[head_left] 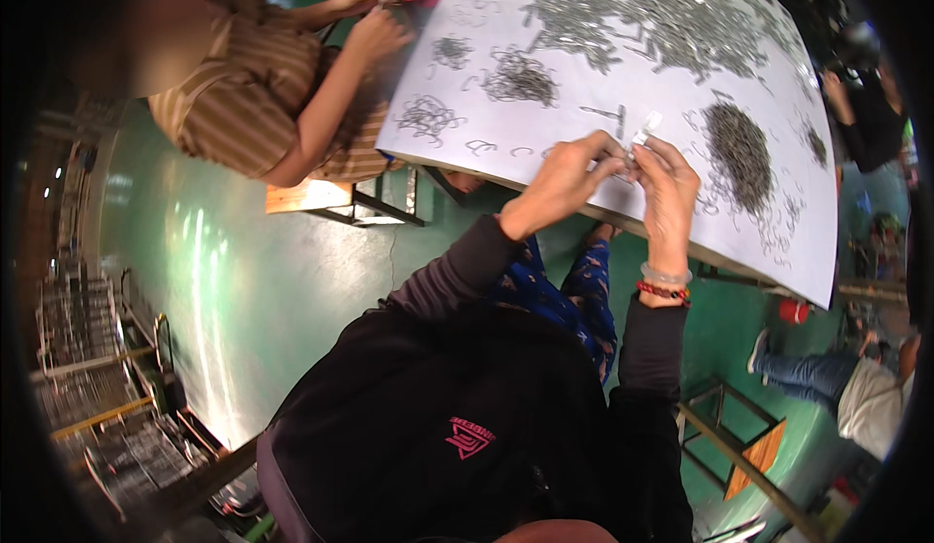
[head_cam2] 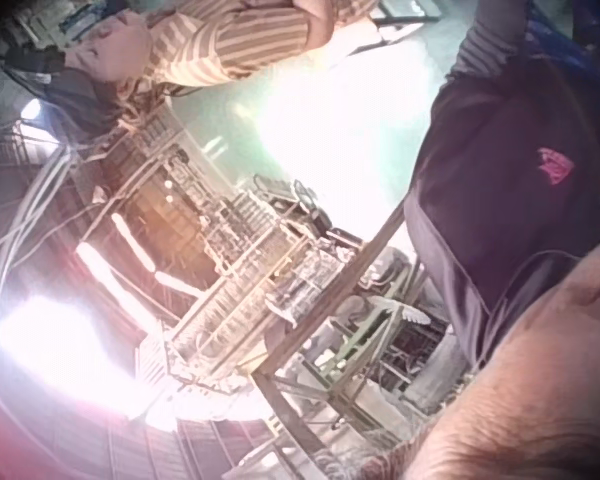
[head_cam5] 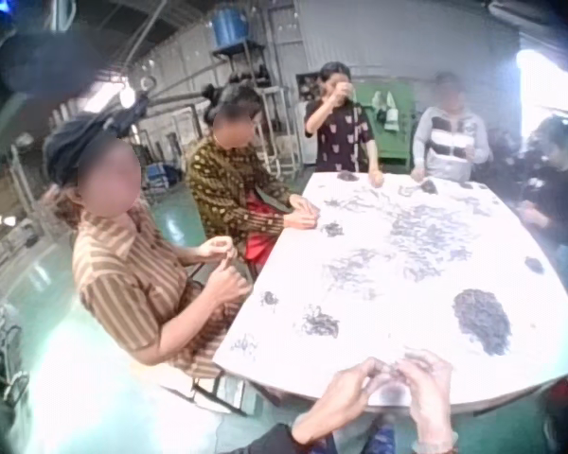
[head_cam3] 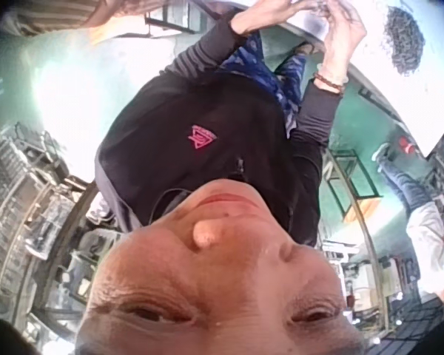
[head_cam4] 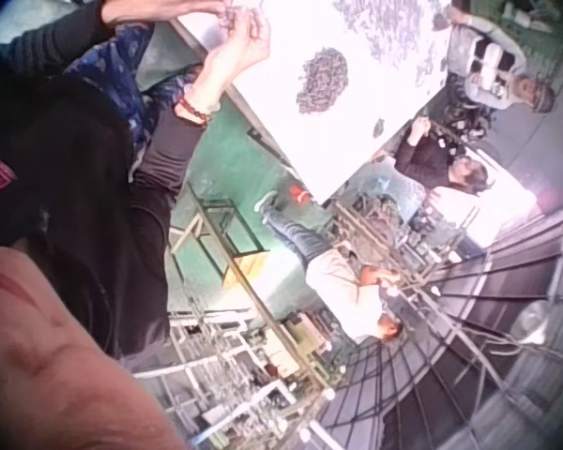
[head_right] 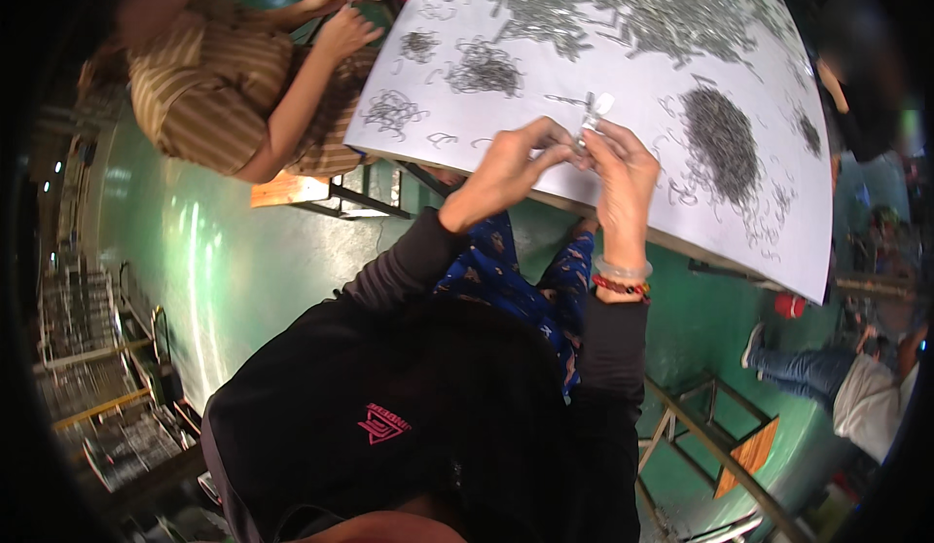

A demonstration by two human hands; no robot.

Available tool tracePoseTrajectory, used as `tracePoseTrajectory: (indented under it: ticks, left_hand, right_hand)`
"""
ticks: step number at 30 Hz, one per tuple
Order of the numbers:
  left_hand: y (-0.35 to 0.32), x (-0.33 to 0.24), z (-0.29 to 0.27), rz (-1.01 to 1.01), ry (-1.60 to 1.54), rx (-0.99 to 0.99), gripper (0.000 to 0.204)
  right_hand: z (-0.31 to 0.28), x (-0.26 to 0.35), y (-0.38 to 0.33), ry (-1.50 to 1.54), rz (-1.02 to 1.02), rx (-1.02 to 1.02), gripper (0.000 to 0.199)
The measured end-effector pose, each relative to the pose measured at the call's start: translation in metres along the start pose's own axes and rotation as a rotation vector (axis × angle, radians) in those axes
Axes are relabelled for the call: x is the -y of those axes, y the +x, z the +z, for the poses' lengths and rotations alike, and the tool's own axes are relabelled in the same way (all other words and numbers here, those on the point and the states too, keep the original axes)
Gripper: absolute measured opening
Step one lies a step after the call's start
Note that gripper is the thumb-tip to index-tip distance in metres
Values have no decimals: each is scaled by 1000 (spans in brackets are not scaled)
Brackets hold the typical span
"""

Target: The person picks up metal clips and links from a table, joins them together to form a chain, and then hangs the completed chain onto a rack.

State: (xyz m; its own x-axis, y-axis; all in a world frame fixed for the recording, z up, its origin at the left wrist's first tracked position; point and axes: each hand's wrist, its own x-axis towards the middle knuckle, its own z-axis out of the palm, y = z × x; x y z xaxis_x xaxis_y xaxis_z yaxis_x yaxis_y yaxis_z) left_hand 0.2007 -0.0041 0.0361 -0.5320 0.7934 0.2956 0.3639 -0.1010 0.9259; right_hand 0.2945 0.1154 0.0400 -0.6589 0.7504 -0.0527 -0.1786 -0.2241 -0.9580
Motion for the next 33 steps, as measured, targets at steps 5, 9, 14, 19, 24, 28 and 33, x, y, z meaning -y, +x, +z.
tracePoseTrajectory:
  ticks: [5, 9, 14, 19, 24, 28, 33]
  left_hand:
    - [-4, -7, -6, -26, 60, -3, 14]
    - [-10, -5, -9, -25, 123, -22, 13]
    - [-13, 2, -11, 19, 205, -21, 13]
    - [-8, 35, -29, 135, 280, -110, 49]
    - [23, 116, -113, 101, 937, -132, 16]
    - [29, 135, -128, 232, 1034, 43, 12]
    - [50, 117, -135, 228, 957, 51, 13]
  right_hand:
    - [1, -5, -2, 162, 18, -2, 16]
    - [10, -4, -5, 130, 10, -5, 13]
    - [19, 0, -12, 30, -93, -46, 13]
    - [18, 17, -22, 42, -102, -54, 12]
    - [0, 30, -34, 11, -98, -85, 10]
    - [-14, 39, -49, 7, -80, -101, 10]
    - [-23, 39, -68, -39, -68, -64, 10]
